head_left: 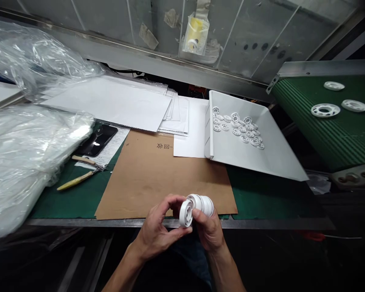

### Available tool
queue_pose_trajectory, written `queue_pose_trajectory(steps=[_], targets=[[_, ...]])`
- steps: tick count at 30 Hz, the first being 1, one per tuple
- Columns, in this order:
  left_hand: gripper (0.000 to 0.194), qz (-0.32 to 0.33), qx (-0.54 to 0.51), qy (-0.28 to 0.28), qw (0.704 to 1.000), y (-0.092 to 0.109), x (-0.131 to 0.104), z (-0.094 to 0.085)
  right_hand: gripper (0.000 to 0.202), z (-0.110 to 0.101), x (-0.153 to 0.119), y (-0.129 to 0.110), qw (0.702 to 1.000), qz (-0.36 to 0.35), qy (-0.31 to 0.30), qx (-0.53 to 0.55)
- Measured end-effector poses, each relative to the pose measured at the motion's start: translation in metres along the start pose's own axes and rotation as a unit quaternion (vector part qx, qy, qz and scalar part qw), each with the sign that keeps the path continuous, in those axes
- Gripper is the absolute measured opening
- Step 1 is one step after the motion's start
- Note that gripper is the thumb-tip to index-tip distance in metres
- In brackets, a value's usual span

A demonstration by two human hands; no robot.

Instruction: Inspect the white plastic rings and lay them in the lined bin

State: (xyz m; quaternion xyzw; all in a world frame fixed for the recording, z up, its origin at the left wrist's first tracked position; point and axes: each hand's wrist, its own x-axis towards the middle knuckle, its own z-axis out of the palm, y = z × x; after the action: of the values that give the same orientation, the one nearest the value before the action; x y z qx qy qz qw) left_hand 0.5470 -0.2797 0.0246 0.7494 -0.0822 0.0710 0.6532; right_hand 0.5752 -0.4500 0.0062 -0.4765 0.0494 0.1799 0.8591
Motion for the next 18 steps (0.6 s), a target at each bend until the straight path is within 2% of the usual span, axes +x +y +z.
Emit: queue_pose_trajectory(steps=[5, 10, 18], targets=[[0.056, 0.017, 0.021, 0.028, 0.999, 0.003, 0.003, -0.005, 0.031, 0.006, 0.000, 0.000, 0.999, 0.017, -0.035, -0.013], [0.060, 0.005, 0.030, 0.056, 0.998, 0.000, 0.002, -0.008, 0.034, 0.008, -0.001, 0.003, 0.998, 0.034, -0.048, -0.010], [0.066, -0.086, 0.020, 0.093, 0.992, -0.003, 0.003, -0.011, 0.040, 0.012, -0.004, 0.009, 0.999, 0.041, -0.029, 0.008]])
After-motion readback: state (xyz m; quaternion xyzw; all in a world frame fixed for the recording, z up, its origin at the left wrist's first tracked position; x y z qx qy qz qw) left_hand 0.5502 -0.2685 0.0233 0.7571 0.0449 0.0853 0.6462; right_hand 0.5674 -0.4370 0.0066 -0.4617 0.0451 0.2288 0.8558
